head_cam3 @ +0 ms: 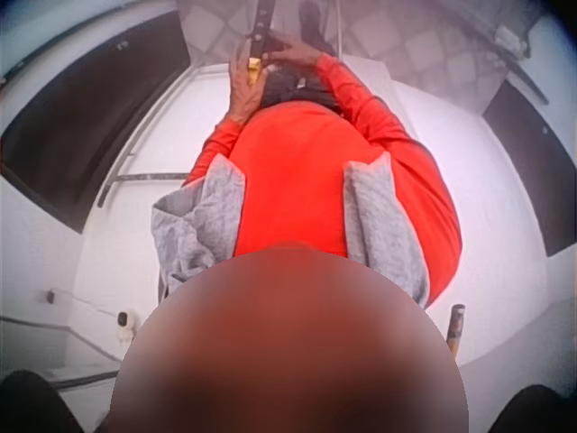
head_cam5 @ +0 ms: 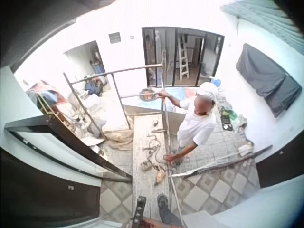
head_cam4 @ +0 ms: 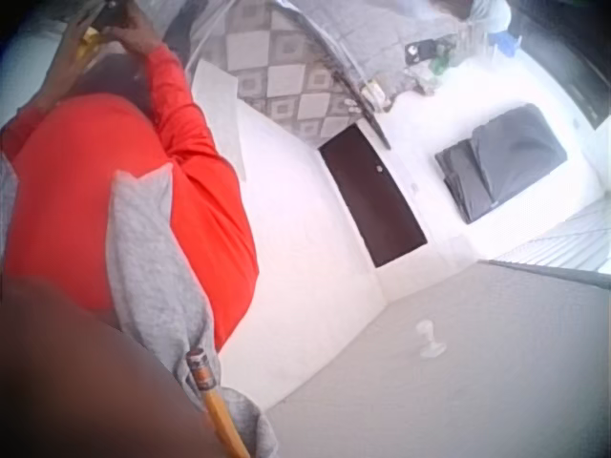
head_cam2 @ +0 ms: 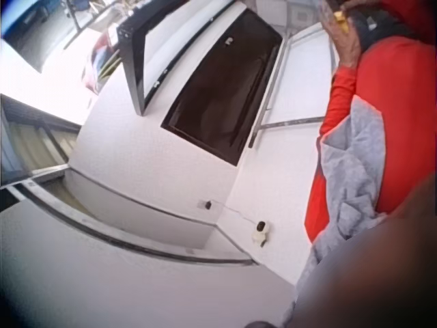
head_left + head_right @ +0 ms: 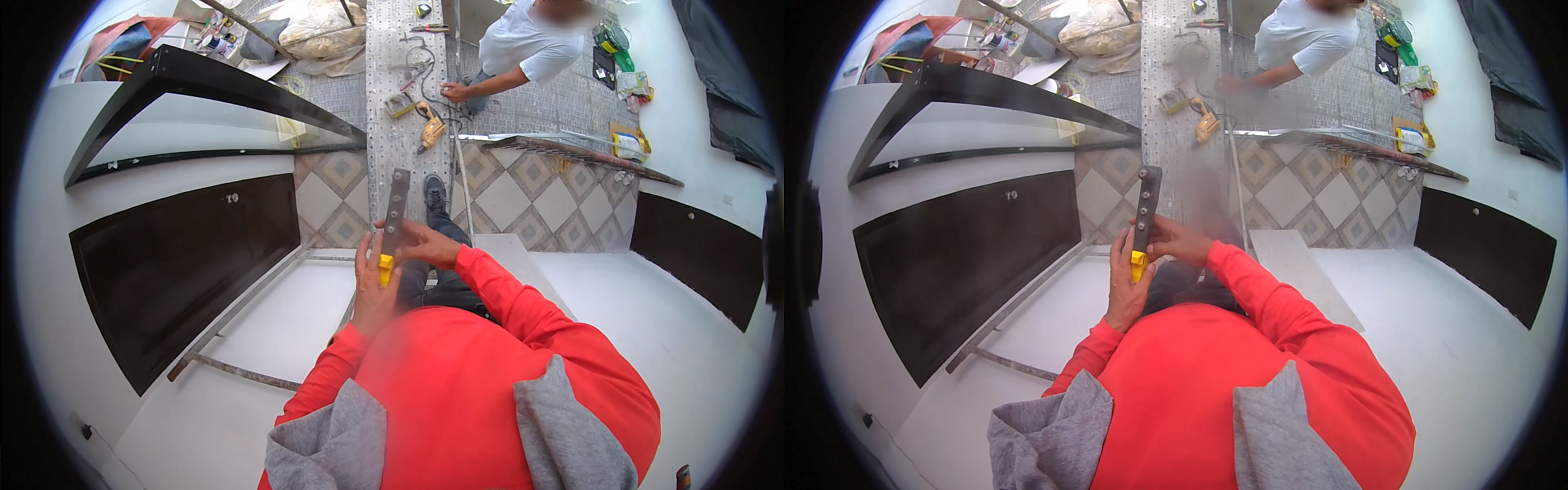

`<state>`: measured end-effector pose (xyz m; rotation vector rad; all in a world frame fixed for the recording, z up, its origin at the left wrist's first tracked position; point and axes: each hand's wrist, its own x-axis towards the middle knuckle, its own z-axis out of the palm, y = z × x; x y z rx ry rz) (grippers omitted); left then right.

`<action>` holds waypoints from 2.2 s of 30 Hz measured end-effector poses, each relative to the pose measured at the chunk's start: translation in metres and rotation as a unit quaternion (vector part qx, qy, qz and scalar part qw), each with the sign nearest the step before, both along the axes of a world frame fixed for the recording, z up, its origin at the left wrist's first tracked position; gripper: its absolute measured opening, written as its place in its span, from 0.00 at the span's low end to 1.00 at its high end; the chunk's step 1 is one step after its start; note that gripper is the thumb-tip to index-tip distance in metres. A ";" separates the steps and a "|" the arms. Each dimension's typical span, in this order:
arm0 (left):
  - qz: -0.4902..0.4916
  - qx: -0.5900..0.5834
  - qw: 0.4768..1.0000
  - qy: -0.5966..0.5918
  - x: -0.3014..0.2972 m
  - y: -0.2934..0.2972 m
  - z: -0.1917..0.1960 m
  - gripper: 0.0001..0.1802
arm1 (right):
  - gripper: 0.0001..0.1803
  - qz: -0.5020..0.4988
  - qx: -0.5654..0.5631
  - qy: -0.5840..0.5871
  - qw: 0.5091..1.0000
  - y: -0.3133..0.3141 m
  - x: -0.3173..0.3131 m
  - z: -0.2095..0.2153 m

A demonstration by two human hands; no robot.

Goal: The person prepares a metal bracket by inserting small components, then uses a caulking gun to apply adhesive to the wall. They measure the wall with a tape measure and position the bracket for installation. Another person is visible in the background working on a separate task.

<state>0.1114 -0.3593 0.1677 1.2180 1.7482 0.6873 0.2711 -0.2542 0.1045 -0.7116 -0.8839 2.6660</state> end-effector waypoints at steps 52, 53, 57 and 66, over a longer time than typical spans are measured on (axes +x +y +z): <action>0.107 -0.224 0.957 0.151 -0.086 -0.194 -0.068 0.21 | 0.18 -0.132 0.109 -0.086 0.981 0.010 0.006 0.081; 0.105 -0.215 0.958 0.158 -0.084 -0.195 -0.064 0.20 | 0.19 -0.133 0.108 -0.086 0.982 0.010 0.009 0.081; 0.110 -0.167 0.960 0.195 -0.078 -0.199 -0.043 0.08 | 0.20 -0.131 0.129 -0.131 0.974 0.012 0.016 0.079; 0.103 -0.175 0.960 0.191 -0.075 -0.213 -0.024 0.08 | 0.21 -0.113 0.137 -0.111 0.978 0.014 0.018 0.074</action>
